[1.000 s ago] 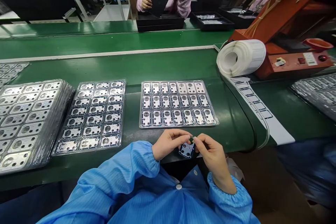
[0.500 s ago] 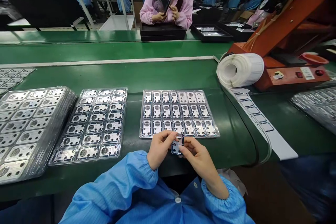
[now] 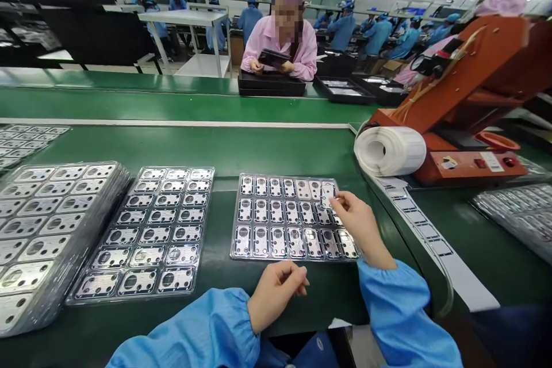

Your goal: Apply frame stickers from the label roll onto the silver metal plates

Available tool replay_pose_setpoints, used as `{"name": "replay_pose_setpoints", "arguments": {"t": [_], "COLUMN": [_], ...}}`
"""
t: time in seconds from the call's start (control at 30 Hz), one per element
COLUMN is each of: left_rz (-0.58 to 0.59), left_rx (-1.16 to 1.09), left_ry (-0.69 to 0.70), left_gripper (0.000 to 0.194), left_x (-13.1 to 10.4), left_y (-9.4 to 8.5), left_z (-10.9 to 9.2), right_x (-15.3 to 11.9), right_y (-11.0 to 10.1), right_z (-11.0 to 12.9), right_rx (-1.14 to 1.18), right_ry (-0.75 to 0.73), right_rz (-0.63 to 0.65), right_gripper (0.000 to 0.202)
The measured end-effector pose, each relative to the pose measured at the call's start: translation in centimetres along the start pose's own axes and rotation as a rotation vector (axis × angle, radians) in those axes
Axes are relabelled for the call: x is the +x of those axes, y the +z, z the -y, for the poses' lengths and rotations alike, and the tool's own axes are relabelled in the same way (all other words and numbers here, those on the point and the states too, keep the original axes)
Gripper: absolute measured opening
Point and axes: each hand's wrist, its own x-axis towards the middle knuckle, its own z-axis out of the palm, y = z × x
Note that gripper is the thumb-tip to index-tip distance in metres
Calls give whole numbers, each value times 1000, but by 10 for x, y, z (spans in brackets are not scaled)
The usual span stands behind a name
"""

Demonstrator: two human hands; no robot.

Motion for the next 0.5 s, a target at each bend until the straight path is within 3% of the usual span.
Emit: {"name": "replay_pose_setpoints", "arguments": {"t": [0.13, 0.27, 0.43, 0.5], "left_rz": [1, -9, 1, -3], "left_rx": [-9, -74, -135, -148], "left_ry": [-14, -10, -31, -47], "left_gripper": [52, 53, 57, 62], "left_x": [0, 0, 2, 3], "left_y": [0, 1, 3, 5], "left_z": [0, 3, 6, 9], "right_x": [35, 37, 44, 56], "right_y": [25, 42, 33, 28], "right_z": [29, 40, 5, -16], "right_rx": [-105, -140, -254, -328], "right_ry": [-23, -77, -94, -110], "right_rz": [52, 54, -2, 46], "right_gripper": [29, 39, 48, 48]}}
